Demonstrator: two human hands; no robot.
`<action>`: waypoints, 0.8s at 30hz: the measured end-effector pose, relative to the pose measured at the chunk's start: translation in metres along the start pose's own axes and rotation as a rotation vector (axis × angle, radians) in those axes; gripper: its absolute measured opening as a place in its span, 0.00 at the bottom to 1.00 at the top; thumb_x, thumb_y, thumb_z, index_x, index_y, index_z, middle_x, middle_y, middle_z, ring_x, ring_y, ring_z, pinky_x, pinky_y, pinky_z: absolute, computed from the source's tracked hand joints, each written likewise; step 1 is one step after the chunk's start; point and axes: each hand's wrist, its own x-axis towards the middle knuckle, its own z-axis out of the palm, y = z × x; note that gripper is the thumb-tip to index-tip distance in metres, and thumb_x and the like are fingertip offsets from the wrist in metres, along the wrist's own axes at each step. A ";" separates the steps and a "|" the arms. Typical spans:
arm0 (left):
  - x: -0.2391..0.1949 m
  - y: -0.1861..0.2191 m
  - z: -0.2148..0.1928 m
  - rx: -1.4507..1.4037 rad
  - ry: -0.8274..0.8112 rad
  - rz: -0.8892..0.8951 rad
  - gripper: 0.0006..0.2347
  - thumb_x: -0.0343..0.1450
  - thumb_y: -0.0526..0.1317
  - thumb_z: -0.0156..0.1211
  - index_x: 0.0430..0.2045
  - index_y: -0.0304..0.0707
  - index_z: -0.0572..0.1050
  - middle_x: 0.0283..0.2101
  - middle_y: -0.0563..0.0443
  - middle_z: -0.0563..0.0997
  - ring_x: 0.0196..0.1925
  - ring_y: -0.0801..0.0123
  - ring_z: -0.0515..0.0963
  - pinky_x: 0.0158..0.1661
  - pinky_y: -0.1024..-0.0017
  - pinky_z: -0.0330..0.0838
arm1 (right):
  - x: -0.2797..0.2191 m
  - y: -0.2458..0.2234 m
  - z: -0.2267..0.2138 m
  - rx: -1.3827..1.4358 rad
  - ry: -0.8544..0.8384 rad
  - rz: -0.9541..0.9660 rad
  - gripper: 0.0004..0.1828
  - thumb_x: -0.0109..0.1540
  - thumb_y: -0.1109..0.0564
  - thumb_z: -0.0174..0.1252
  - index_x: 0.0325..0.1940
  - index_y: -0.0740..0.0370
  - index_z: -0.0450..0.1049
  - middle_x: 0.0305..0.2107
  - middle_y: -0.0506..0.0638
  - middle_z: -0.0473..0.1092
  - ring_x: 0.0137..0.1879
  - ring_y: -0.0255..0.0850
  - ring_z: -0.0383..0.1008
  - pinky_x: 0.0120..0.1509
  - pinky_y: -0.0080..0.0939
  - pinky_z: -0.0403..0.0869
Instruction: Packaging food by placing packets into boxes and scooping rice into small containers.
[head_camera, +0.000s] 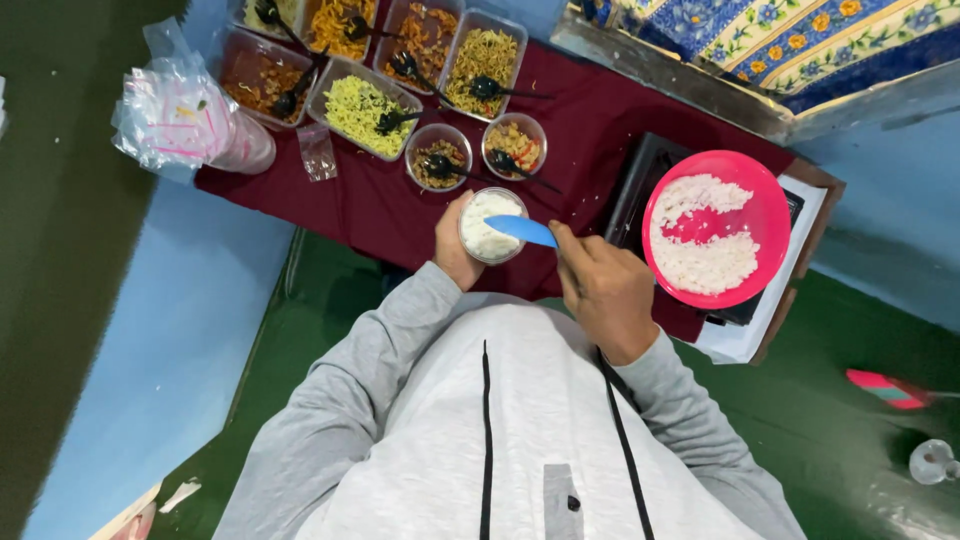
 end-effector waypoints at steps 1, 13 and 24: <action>0.001 0.003 0.002 -0.003 0.001 0.000 0.11 0.67 0.47 0.62 0.31 0.39 0.80 0.34 0.43 0.84 0.34 0.61 0.85 0.39 0.63 0.81 | -0.003 0.002 0.000 0.008 -0.002 0.027 0.16 0.64 0.57 0.60 0.56 0.50 0.79 0.28 0.43 0.70 0.30 0.41 0.75 0.37 0.40 0.73; 0.029 0.001 -0.021 -0.012 -0.129 0.012 0.21 0.68 0.56 0.61 0.41 0.35 0.82 0.42 0.37 0.85 0.42 0.54 0.87 0.47 0.57 0.83 | 0.002 0.001 0.019 0.541 0.035 0.433 0.12 0.64 0.60 0.67 0.52 0.61 0.81 0.29 0.53 0.76 0.34 0.49 0.79 0.37 0.41 0.74; 0.042 -0.020 -0.049 -0.015 -0.142 -0.067 0.23 0.69 0.55 0.60 0.49 0.35 0.79 0.49 0.36 0.83 0.48 0.52 0.85 0.53 0.55 0.80 | -0.003 0.013 0.069 1.000 -0.147 0.835 0.11 0.62 0.57 0.68 0.25 0.54 0.77 0.15 0.38 0.68 0.25 0.28 0.63 0.30 0.30 0.65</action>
